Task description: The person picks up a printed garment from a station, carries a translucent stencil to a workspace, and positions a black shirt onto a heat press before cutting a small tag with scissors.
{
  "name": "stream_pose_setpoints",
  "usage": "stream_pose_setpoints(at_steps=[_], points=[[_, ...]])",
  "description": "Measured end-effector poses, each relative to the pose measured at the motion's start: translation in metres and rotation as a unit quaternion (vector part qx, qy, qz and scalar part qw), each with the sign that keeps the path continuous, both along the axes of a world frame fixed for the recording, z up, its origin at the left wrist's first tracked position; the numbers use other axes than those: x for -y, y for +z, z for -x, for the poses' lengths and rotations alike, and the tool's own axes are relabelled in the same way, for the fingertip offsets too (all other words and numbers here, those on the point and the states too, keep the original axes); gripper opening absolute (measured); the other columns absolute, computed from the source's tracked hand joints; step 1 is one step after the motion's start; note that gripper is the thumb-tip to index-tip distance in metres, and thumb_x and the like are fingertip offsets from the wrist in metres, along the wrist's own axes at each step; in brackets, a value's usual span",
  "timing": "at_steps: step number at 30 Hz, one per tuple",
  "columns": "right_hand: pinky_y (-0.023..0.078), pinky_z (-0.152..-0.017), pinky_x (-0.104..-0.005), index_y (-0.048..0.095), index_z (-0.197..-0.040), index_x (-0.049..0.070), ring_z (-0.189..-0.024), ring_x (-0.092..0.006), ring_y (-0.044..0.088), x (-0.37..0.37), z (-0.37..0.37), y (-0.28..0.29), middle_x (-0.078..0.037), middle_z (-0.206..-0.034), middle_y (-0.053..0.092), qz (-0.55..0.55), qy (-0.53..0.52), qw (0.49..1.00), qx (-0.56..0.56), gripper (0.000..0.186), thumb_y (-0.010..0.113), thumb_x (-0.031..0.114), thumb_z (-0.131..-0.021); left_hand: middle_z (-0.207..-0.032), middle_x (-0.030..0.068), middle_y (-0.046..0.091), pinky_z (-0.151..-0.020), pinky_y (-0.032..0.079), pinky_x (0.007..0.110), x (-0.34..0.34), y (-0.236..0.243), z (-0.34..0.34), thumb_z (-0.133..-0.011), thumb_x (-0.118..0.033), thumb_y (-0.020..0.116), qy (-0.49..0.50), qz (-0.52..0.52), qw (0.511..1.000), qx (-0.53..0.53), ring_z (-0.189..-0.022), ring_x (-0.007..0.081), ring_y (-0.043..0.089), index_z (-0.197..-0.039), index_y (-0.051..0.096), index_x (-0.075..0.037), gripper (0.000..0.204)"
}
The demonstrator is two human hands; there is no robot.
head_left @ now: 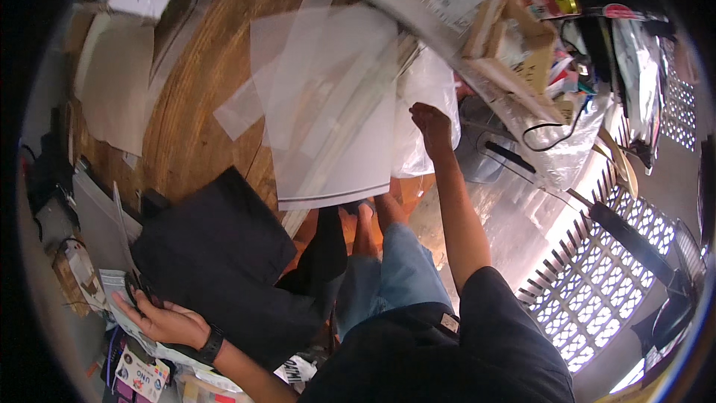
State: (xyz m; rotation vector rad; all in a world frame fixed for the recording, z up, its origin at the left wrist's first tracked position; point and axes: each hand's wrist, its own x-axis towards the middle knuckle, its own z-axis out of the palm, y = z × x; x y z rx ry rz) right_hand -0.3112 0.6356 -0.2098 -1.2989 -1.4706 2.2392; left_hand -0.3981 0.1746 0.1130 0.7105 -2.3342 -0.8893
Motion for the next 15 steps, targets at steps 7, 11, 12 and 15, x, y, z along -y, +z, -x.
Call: stream_pose_setpoints(at_steps=[7, 11, 12, 15], points=[[0.046, -0.071, -0.0277, 0.064, -0.097, -0.007, -0.078, -0.0144, 0.054, 0.011, 0.033, -0.015, -0.009, -0.089, 0.060, -0.058, -0.260, 0.958, -0.106, 0.025, 0.051, 0.001, -0.078, -0.130, 0.0099, 0.057, -0.078, 0.051, 0.023, 0.006, 0.000, 0.006, -0.095, -0.009, 0.051, 0.012, -0.063, 0.997, -0.031, -0.101, 0.0154, 0.061, -0.128, 0.057, -0.001, 0.035], [0.049, -0.085, -0.0332, 0.061, -0.092, -0.007, -0.091, -0.0223, 0.059, 0.026, 0.056, 0.068, -0.013, -0.095, 0.061, -0.099, -0.194, 0.957, -0.191, 0.018, 0.051, 0.006, -0.084, -0.115, 0.0110, 0.062, -0.077, 0.048, 0.022, -0.003, -0.001, 0.003, -0.094, -0.009, 0.055, -0.003, -0.087, 0.994, -0.071, -0.094, 0.0136, 0.062, -0.134, 0.052, -0.002, 0.041], [0.048, -0.087, -0.0336, 0.061, -0.092, -0.007, -0.093, -0.0227, 0.060, 0.032, 0.061, 0.095, -0.014, -0.097, 0.061, -0.091, -0.184, 0.954, -0.220, 0.018, 0.051, 0.006, -0.085, -0.118, 0.0119, 0.060, -0.079, 0.048, 0.023, 0.000, -0.002, 0.002, -0.094, -0.010, 0.054, -0.005, -0.086, 0.994, -0.067, -0.096, 0.0143, 0.061, -0.135, 0.051, -0.001, 0.042], [0.046, -0.092, -0.0365, 0.059, -0.098, -0.005, -0.095, -0.0252, 0.060, 0.040, 0.063, 0.137, -0.015, -0.101, 0.062, -0.171, -0.132, 0.946, -0.242, 0.018, 0.050, 0.006, -0.087, -0.135, 0.0145, 0.047, -0.089, 0.045, 0.027, 0.000, -0.001, 0.002, -0.093, -0.009, 0.052, -0.021, -0.072, 0.996, -0.053, -0.107, 0.0176, 0.058, -0.135, 0.050, 0.000, 0.043]])
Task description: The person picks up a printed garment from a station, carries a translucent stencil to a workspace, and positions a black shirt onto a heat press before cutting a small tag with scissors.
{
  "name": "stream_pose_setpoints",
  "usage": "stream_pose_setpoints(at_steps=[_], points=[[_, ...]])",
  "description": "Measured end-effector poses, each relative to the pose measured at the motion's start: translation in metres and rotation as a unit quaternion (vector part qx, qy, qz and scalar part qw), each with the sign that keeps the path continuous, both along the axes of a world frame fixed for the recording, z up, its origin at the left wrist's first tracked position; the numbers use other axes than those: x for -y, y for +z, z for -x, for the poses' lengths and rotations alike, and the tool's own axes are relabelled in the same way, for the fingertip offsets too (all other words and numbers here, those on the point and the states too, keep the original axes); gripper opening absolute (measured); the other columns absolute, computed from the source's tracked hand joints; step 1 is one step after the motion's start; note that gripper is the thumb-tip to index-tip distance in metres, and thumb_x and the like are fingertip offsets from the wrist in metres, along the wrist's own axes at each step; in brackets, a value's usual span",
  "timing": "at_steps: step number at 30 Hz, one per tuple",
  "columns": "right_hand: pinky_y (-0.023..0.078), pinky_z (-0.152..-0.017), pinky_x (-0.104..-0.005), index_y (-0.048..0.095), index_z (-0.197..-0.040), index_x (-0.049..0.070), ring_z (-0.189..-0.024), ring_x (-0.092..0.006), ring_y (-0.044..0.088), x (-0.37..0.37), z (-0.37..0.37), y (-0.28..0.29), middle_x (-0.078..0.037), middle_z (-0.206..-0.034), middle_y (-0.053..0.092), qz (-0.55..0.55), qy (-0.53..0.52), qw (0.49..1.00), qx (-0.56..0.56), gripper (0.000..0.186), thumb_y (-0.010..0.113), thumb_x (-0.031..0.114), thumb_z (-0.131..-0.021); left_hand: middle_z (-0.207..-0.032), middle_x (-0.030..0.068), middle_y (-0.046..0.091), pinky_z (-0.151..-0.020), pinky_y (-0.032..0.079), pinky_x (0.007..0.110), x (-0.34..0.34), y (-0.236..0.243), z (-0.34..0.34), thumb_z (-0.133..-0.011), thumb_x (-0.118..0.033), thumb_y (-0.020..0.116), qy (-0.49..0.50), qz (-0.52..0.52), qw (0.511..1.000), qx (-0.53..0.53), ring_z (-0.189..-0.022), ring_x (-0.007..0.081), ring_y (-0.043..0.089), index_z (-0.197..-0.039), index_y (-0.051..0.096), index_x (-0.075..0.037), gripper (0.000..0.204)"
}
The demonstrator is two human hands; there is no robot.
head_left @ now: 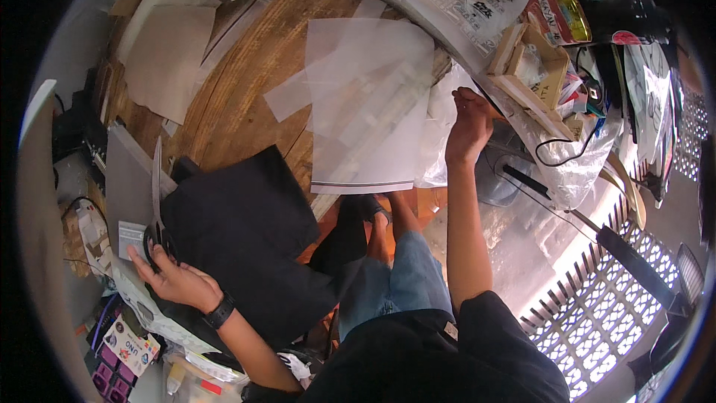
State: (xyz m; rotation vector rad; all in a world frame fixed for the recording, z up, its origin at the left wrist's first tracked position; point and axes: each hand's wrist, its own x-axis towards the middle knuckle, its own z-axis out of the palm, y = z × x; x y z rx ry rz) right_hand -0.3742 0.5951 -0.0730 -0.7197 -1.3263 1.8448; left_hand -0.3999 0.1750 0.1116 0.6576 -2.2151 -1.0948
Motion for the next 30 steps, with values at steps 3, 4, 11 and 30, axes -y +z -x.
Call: stream_pose_setpoints(at_steps=[3, 4, 11, 30], points=[[0.046, -0.086, -0.0326, 0.062, -0.094, -0.005, -0.090, -0.0227, 0.060, 0.009, 0.003, 0.040, -0.012, -0.094, 0.064, -0.173, 0.021, 0.982, 0.066, 0.018, 0.054, 0.006, -0.082, -0.127, 0.0151, 0.054, -0.088, 0.046, 0.027, -0.006, 0.002, 0.003, -0.093, -0.009, 0.052, 0.004, -0.003, 1.000, -0.025, -0.102, 0.0170, 0.059, -0.135, 0.050, -0.001, 0.043], [0.046, -0.085, -0.0332, 0.063, -0.093, -0.004, -0.090, -0.0244, 0.060, 0.013, 0.009, 0.063, -0.013, -0.093, 0.064, -0.303, 0.073, 0.948, 0.057, 0.019, 0.057, 0.007, -0.079, -0.124, 0.0149, 0.056, -0.087, 0.046, 0.026, -0.006, 0.004, 0.003, -0.093, -0.009, 0.053, 0.013, -0.009, 1.000, -0.015, -0.101, 0.0165, 0.060, -0.135, 0.051, -0.002, 0.043], [0.029, -0.105, -0.0576, 0.055, -0.127, 0.019, -0.131, -0.0363, 0.038, 0.086, 0.108, 0.091, -0.013, -0.140, 0.044, -0.647, 0.305, 0.698, 0.042, 0.066, 0.063, 0.060, -0.076, -0.129, 0.0135, 0.056, -0.088, 0.044, 0.026, -0.004, 0.002, 0.004, -0.093, -0.009, 0.053, 0.025, -0.069, 0.997, -0.010, -0.106, 0.0181, 0.057, -0.137, 0.049, -0.002, 0.044], [0.053, -0.086, -0.0371, 0.064, -0.106, 0.005, -0.095, -0.0313, 0.065, 0.035, 0.047, 0.084, -0.012, -0.106, 0.066, -0.587, 0.311, 0.747, 0.039, 0.041, 0.060, -0.009, -0.067, -0.117, 0.0145, 0.063, -0.078, 0.044, 0.021, -0.001, 0.004, 0.002, -0.092, -0.007, 0.056, 0.012, -0.049, 0.998, -0.028, -0.095, 0.0125, 0.059, -0.134, 0.052, -0.003, 0.043]])
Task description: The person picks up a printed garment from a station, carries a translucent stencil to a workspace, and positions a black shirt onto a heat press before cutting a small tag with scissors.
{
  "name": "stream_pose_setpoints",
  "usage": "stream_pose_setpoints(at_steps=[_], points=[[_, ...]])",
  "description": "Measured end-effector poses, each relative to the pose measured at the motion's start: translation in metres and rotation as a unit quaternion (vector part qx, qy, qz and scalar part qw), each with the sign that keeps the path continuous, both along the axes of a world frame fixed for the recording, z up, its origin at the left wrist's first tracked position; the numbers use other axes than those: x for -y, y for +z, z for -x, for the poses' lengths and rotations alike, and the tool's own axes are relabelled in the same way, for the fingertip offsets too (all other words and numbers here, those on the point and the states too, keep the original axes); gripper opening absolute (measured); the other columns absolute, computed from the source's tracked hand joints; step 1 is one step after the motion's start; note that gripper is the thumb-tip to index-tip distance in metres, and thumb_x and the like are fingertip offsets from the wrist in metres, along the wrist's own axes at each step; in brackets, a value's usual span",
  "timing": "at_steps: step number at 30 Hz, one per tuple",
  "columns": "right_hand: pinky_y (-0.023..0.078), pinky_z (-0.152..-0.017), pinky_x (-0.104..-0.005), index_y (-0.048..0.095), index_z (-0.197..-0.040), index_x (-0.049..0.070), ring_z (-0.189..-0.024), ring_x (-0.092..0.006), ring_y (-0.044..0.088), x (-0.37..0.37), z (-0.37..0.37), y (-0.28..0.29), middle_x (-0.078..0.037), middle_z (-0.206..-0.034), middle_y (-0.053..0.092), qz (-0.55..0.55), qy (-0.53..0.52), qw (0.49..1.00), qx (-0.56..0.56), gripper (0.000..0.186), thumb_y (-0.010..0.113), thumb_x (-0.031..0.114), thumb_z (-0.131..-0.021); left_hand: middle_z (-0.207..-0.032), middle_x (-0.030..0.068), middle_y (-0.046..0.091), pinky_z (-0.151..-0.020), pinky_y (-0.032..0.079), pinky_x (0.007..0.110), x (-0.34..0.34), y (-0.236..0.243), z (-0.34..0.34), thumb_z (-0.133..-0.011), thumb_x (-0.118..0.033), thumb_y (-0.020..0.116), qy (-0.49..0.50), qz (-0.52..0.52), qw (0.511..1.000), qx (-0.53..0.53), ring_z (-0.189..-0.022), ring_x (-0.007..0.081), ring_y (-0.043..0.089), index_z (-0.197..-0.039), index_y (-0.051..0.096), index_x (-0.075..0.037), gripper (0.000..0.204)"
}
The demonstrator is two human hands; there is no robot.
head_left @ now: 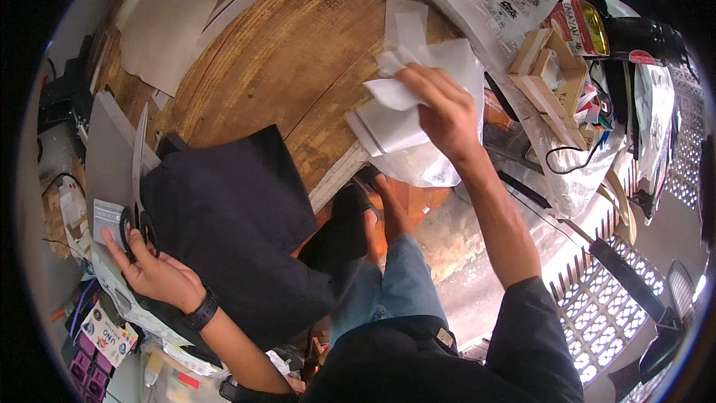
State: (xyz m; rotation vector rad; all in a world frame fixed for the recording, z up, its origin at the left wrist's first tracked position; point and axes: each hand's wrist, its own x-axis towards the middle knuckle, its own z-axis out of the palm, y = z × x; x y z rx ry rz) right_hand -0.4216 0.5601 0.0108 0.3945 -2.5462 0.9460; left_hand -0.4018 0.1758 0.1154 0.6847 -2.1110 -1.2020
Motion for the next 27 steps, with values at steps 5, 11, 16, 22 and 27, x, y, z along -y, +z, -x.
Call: stream_pose_setpoints(at_steps=[5, 11, 16, 22, 27], points=[[0.050, -0.086, -0.0289, 0.069, -0.102, -0.001, -0.094, -0.0176, 0.066, -0.028, -0.056, 0.022, -0.009, -0.100, 0.071, 0.154, -0.267, 0.951, -0.022, 0.026, 0.064, -0.011, -0.079, -0.119, 0.0145, 0.062, -0.079, 0.044, 0.022, -0.003, -0.002, -0.002, -0.092, -0.008, 0.056, 0.003, -0.010, 1.000, -0.016, -0.095, 0.0126, 0.059, -0.134, 0.053, -0.003, 0.042], [0.050, -0.081, -0.0273, 0.067, -0.105, -0.005, -0.089, -0.0125, 0.063, -0.048, -0.127, 0.015, -0.009, -0.101, 0.069, 0.278, -0.453, 0.847, 0.031, 0.017, 0.063, 0.006, -0.092, -0.121, 0.0148, 0.060, -0.085, 0.045, 0.023, -0.010, 0.000, -0.001, -0.092, -0.006, 0.056, 0.000, -0.003, 1.000, -0.007, -0.100, 0.0150, 0.059, -0.134, 0.052, -0.002, 0.042], [0.049, -0.082, -0.0298, 0.066, -0.104, -0.007, -0.088, -0.0170, 0.063, -0.037, -0.135, -0.097, -0.012, -0.100, 0.069, 0.329, -0.483, 0.803, 0.118, 0.027, 0.067, 0.015, -0.088, -0.123, 0.0148, 0.058, -0.087, 0.046, 0.024, -0.001, -0.001, -0.003, -0.093, -0.007, 0.055, -0.008, 0.009, 1.000, 0.005, -0.103, 0.0158, 0.059, -0.135, 0.051, -0.002, 0.042], [0.050, -0.082, -0.0392, 0.064, -0.114, -0.002, -0.091, -0.0369, 0.065, -0.037, -0.052, -0.198, -0.020, -0.099, 0.069, 0.360, -0.450, 0.805, 0.142, 0.039, 0.067, 0.026, -0.087, -0.130, 0.0171, 0.054, -0.089, 0.046, 0.026, -0.001, -0.002, 0.000, -0.094, -0.008, 0.055, -0.004, 0.040, 0.999, 0.021, -0.105, 0.0197, 0.059, -0.136, 0.050, -0.002, 0.043], [0.046, -0.094, -0.0391, 0.059, -0.124, 0.003, -0.106, -0.0354, 0.062, -0.058, -0.059, -0.251, -0.020, -0.112, 0.065, -0.002, -0.436, 0.886, 0.158, 0.042, 0.065, 0.021, -0.087, -0.130, 0.0159, 0.054, -0.092, 0.043, 0.026, -0.006, -0.004, 0.008, -0.094, -0.007, 0.055, -0.018, 0.011, 1.000, 0.008, -0.106, 0.0183, 0.057, -0.136, 0.050, -0.002, 0.043]])
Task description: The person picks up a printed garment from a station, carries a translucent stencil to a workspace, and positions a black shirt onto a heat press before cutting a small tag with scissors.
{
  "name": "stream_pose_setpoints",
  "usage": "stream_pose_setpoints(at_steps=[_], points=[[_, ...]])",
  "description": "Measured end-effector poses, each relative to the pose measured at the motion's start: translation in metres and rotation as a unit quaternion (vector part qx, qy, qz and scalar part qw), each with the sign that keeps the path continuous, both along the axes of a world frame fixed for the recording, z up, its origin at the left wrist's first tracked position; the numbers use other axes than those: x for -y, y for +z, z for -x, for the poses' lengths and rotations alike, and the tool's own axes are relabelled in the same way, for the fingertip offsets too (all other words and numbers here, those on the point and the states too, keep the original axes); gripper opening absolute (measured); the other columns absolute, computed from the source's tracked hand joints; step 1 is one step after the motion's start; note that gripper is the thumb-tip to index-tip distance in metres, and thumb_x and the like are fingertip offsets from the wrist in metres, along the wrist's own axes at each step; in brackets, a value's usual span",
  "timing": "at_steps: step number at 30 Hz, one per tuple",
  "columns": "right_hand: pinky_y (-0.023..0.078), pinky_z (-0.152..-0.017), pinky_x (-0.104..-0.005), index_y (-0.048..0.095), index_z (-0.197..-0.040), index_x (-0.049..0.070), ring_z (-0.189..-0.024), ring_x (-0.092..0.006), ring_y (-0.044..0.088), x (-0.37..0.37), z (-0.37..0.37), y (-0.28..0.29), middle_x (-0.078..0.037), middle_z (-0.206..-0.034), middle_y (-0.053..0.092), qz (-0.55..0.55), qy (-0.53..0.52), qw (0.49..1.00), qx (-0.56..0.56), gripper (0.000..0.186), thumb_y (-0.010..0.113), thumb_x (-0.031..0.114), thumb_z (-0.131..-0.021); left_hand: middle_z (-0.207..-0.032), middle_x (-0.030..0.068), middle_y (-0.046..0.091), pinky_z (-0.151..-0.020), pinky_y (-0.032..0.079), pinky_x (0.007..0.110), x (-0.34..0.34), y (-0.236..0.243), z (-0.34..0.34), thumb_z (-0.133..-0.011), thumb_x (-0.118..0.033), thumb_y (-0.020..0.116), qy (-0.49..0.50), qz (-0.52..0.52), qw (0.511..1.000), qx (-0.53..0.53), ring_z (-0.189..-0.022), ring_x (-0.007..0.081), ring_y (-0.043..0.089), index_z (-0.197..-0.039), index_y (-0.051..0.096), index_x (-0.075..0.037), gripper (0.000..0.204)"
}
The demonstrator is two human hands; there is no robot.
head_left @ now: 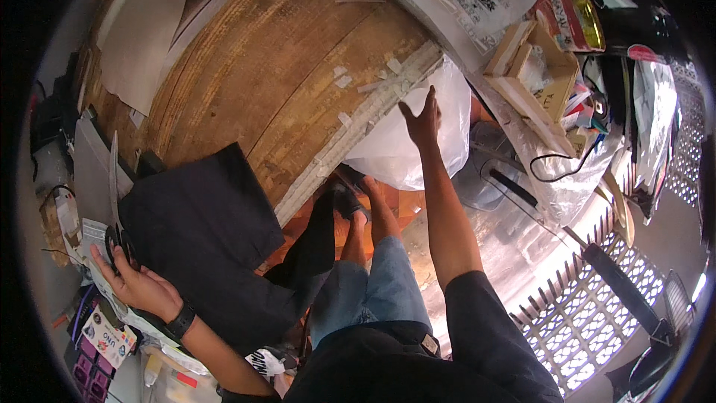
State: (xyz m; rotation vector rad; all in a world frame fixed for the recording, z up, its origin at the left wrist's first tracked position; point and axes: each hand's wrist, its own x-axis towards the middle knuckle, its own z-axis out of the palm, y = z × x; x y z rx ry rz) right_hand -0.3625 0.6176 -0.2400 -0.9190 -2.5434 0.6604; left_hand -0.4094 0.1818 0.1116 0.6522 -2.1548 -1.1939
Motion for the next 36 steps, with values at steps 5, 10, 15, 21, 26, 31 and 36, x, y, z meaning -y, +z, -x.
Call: stream_pose_setpoints(at_steps=[5, 10, 15, 21, 26, 31, 36], points=[[0.047, -0.091, -0.0409, 0.067, -0.105, 0.003, -0.102, -0.0355, 0.063, 0.026, -0.010, 0.139, -0.017, -0.103, 0.068, 0.074, 0.129, 0.985, -0.085, 0.026, 0.058, -0.002, -0.081, -0.130, 0.0164, 0.055, -0.101, 0.040, 0.031, 0.001, 0.003, -0.012, -0.095, -0.008, 0.053, 0.039, 0.019, 0.999, 0.027, -0.115, 0.0220, 0.055, -0.138, 0.047, -0.002, 0.044], [0.049, -0.081, -0.0358, 0.065, -0.089, 0.001, -0.090, -0.0285, 0.063, 0.075, 0.034, 0.262, -0.015, -0.094, 0.066, 0.055, 0.269, 0.940, -0.203, 0.028, 0.053, -0.015, -0.069, -0.129, 0.0141, 0.056, -0.097, 0.040, 0.028, 0.009, 0.000, -0.010, -0.093, -0.005, 0.056, 0.019, -0.021, 1.000, -0.011, -0.113, 0.0189, 0.055, -0.138, 0.047, -0.002, 0.046], [0.043, -0.099, -0.0442, 0.062, -0.119, 0.008, -0.118, -0.0335, 0.053, 0.151, 0.165, 0.238, -0.014, -0.129, 0.056, -0.040, 0.461, 0.880, -0.105, 0.038, 0.058, 0.010, -0.081, -0.136, 0.0104, 0.051, -0.098, 0.038, 0.028, -0.006, -0.002, 0.000, -0.092, -0.002, 0.053, -0.006, 0.018, 1.000, -0.012, -0.114, 0.0169, 0.052, -0.138, 0.047, -0.002, 0.047], [0.030, -0.108, -0.0530, 0.050, -0.136, 0.010, -0.138, -0.0334, 0.033, 0.224, 0.245, 0.216, -0.015, -0.147, 0.040, -0.175, 0.389, 0.903, -0.050, 0.046, 0.048, 0.021, -0.092, -0.129, 0.0145, 0.053, -0.097, 0.040, 0.030, -0.001, 0.004, -0.006, -0.093, -0.003, 0.051, -0.003, 0.026, 1.000, 0.000, -0.109, 0.0193, 0.054, -0.138, 0.046, -0.001, 0.046], [0.040, -0.086, -0.0454, 0.060, -0.102, 0.008, -0.099, -0.0273, 0.055, 0.184, 0.229, 0.232, -0.004, -0.095, 0.060, -0.219, 0.451, 0.856, -0.124, 0.025, 0.059, 0.015, -0.078, -0.132, 0.0137, 0.052, -0.100, 0.037, 0.029, 0.000, 0.002, -0.007, -0.093, -0.001, 0.051, -0.003, 0.018, 1.000, 0.000, -0.113, 0.0195, 0.053, -0.140, 0.043, 0.001, 0.047], [0.039, -0.095, -0.0447, 0.057, -0.103, 0.009, -0.111, -0.0297, 0.053, 0.147, 0.184, 0.250, -0.010, -0.114, 0.058, -0.102, 0.396, 0.902, -0.138, 0.025, 0.062, 0.014, -0.079, -0.140, 0.0137, 0.046, -0.103, 0.037, 0.032, -0.001, 0.002, -0.009, -0.094, -0.003, 0.049, -0.007, 0.038, 0.999, 0.003, -0.120, 0.0228, 0.051, -0.139, 0.044, 0.001, 0.045], [0.032, -0.108, -0.0477, 0.054, -0.105, 0.006, -0.133, -0.0350, 0.039, 0.074, 0.145, 0.237, -0.014, -0.141, 0.046, -0.125, 0.374, 0.915, -0.083, 0.024, 0.062, 0.013, -0.083, -0.142, 0.0144, 0.045, -0.105, 0.037, 0.033, -0.005, 0.007, -0.005, -0.094, -0.004, 0.049, 0.011, 0.020, 0.999, 0.025, -0.122, 0.0237, 0.050, -0.138, 0.046, 0.001, 0.044]])
